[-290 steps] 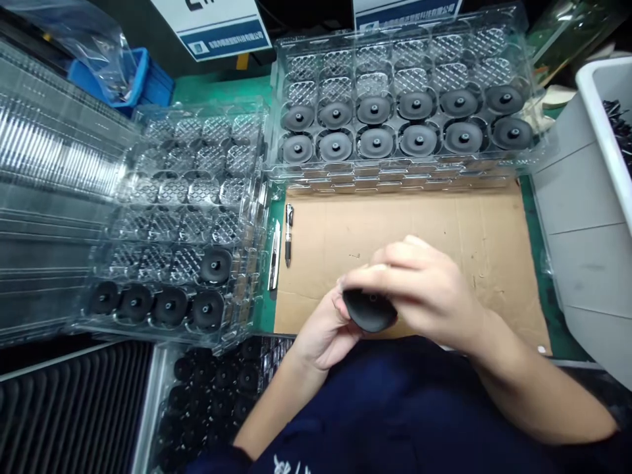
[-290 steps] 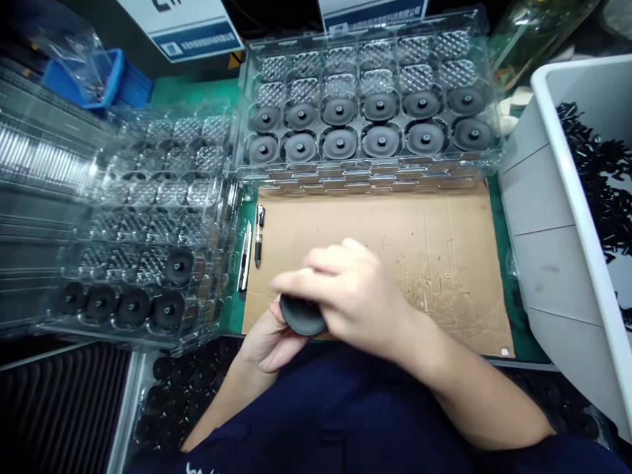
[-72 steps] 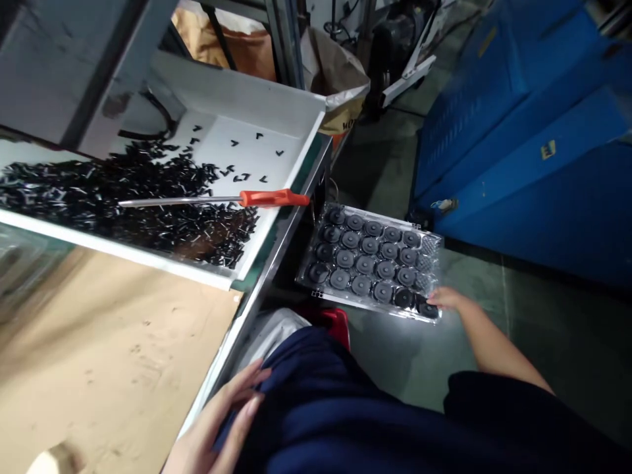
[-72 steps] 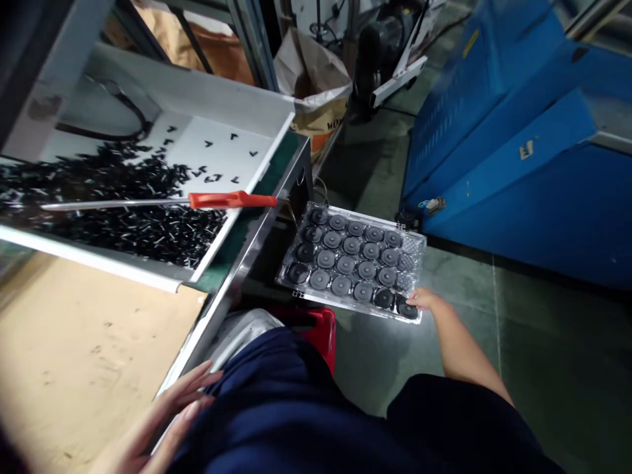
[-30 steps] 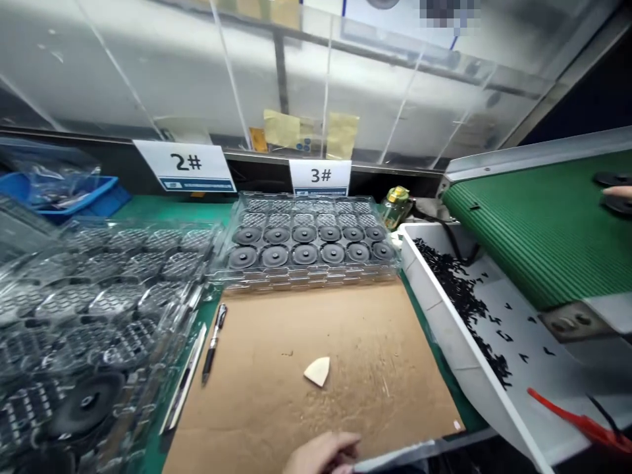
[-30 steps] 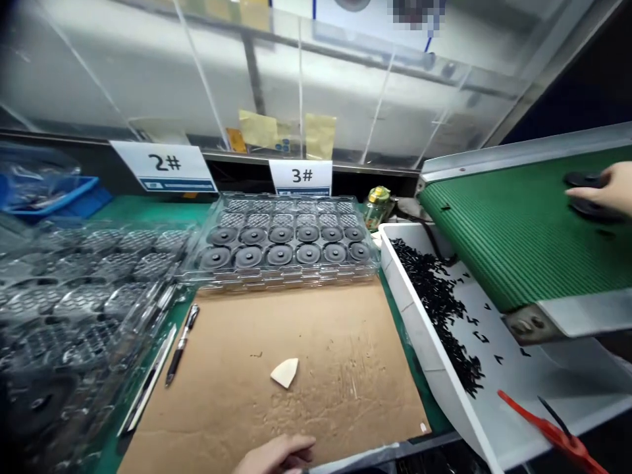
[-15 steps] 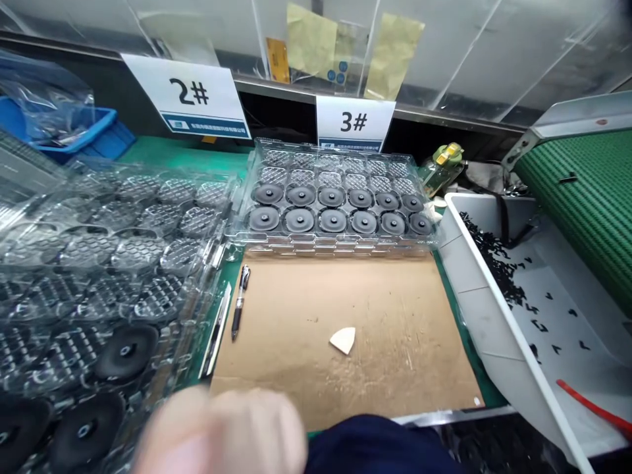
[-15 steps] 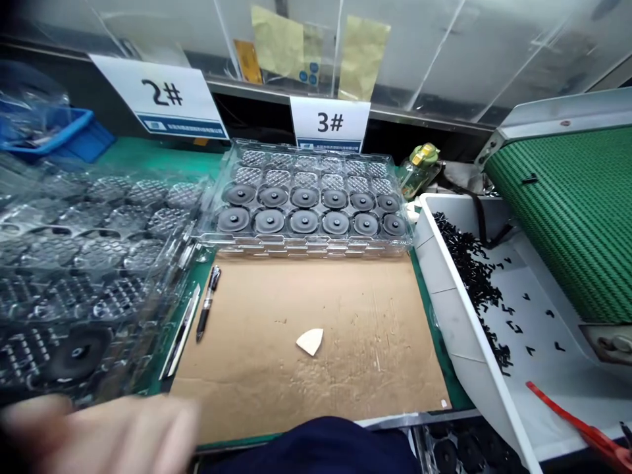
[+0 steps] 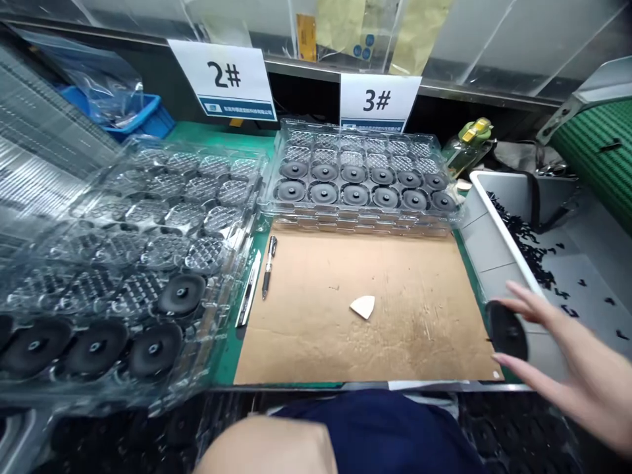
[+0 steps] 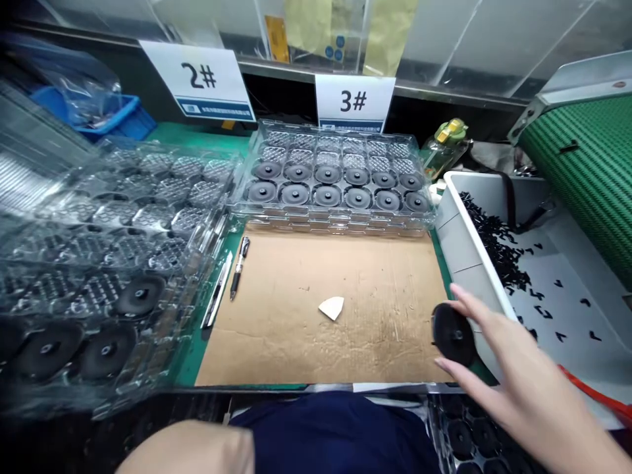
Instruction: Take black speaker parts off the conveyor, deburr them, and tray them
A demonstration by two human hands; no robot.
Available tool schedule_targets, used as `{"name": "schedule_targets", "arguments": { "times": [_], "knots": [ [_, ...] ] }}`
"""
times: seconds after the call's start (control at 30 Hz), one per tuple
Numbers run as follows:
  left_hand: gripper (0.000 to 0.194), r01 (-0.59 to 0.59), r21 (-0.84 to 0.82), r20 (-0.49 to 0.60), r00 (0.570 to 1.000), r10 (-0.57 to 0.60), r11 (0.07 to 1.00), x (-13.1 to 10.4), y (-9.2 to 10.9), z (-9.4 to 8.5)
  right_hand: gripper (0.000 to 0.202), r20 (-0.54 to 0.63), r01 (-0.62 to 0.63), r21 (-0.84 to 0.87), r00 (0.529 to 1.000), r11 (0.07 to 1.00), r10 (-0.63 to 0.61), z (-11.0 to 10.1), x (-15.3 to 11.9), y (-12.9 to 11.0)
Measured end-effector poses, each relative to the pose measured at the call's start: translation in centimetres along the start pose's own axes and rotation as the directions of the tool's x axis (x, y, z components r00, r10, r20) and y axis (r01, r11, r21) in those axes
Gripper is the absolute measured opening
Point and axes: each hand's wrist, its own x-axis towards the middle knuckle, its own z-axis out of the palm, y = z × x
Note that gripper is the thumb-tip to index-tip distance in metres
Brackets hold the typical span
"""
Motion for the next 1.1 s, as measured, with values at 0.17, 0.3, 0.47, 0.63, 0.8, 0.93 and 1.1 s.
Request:
{"name": "schedule_targets", "arguments": {
  "times": [0.17,0.3,0.47,0.63,0.8,0.93,1.1],
  "knots": [
    [0.027,0.161,-0.263,-0.444,0.855,-0.267,0.951,1.4,-3.6,1.5,0.074,0.245,0.1,0.276,0.954,0.956,-0.171,5.8,-1.5,-4.5],
    [0.063,-0.074,-0.443,-0.578,0.785,-0.222,0.893,2.9,-7.0,3.4,0.081,0.265,0.142,0.498,0.915,0.856,-0.305,8.0,-1.2,-8.2],
    [0.064,-0.204,-0.536,-0.605,0.769,-0.204,0.819,3.9,-7.0,4.6,0.086,0.199,0.192,0.625,0.898,0.757,-0.392,8.8,0.2,-10.7],
    [0.063,-0.31,-0.607,-0.682,0.676,-0.28,0.732,3.4,-6.5,3.6,0.062,0.114,0.255,0.579,0.915,0.774,-0.387,10.0,2.5,-10.2],
    [0.059,-0.428,-0.626,-0.731,0.614,-0.298,0.652,2.7,-7.1,2.3,0.041,0.144,0.119,0.33,0.974,0.937,-0.175,14.4,4.6,-9.1],
    [0.048,-0.483,-0.614,-0.766,0.555,-0.323,0.624,3.0,-7.5,1.4,0.034,0.187,0.005,0.358,0.979,0.934,-0.076,16.7,5.6,-9.6],
    [0.056,-0.518,-0.564,-0.813,0.486,-0.321,0.644,4.4,-8.8,-0.2,0.025,0.264,-0.079,0.473,0.963,0.878,-0.056,16.4,6.8,-9.8]
  ]
}}
